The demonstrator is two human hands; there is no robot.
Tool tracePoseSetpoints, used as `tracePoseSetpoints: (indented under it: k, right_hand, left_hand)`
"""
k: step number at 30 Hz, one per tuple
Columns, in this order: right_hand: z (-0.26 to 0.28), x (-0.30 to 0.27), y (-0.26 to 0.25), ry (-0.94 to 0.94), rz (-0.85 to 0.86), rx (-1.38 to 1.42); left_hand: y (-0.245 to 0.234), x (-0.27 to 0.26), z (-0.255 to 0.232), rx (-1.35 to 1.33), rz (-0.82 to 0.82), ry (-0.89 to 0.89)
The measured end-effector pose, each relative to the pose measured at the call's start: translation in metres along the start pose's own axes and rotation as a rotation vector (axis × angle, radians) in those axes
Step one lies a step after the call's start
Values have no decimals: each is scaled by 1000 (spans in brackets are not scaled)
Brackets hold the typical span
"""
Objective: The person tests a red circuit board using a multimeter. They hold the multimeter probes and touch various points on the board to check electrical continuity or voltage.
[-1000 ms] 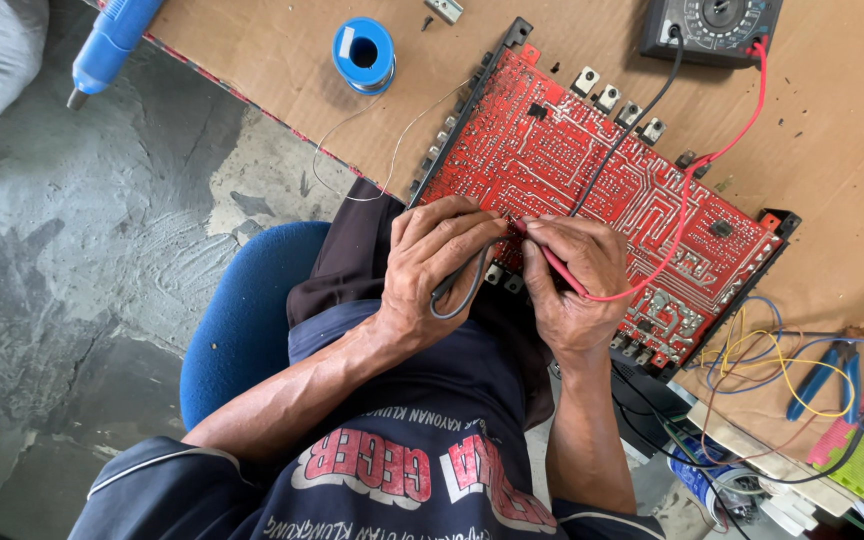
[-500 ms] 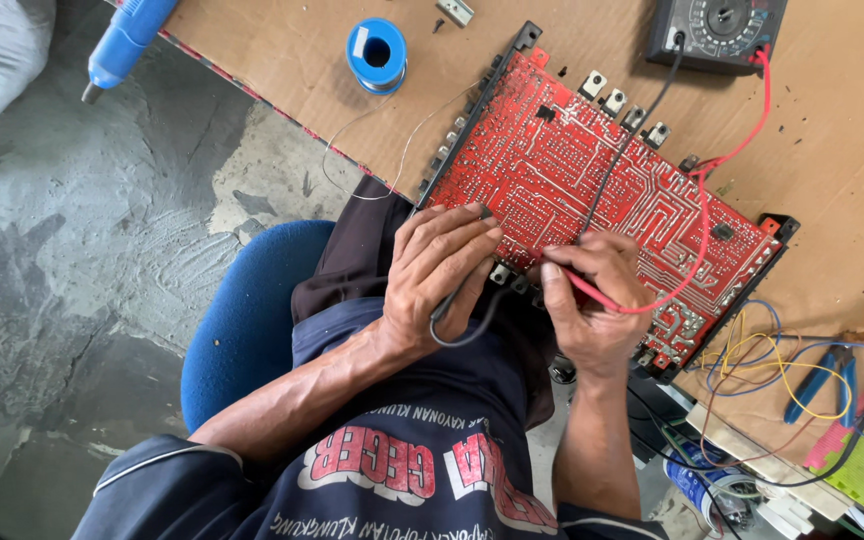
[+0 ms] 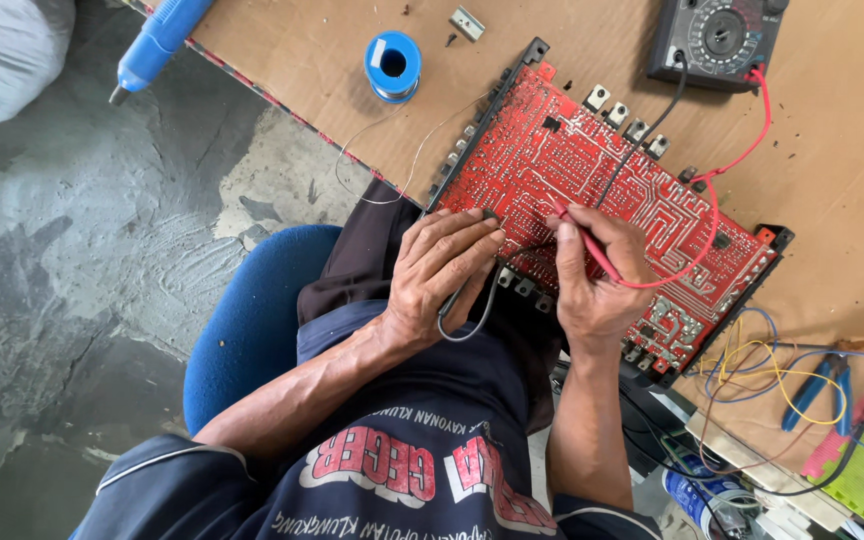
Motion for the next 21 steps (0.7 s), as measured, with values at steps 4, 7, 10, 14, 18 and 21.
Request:
tracePoseSetpoints:
  k: [4, 7, 10, 14, 18, 21]
  right_hand:
    - [2, -9, -14, -3, -90, 39]
    - [-1, -29, -30, 40, -103, 58]
    - [0, -52, -34, 169, -79, 163]
    - [4, -54, -61, 253, -88, 99]
    - [-1, -58, -87, 484, -203, -182]
    - [-14, -63, -100, 526, -288, -294]
  left_hand:
    - [-3, 4, -10, 8, 5, 29]
    - [-10, 12, -27, 44, 43, 61]
    - [-8, 5, -33, -28, 74, 36]
    - [-8, -9, -35, -116, 101, -12]
    - [-17, -2, -36, -104, 134, -85]
    - [-30, -1, -30, -66, 117, -152]
Point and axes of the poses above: each hand's wrist, its own x-axis towards the middle knuckle, its own y-axis out of the palm, z = x × y, the point moved 3 cm from there along x, towards the middle knuckle, and after that the axes turned 2 degrees about -x, right-handed, at the moved point
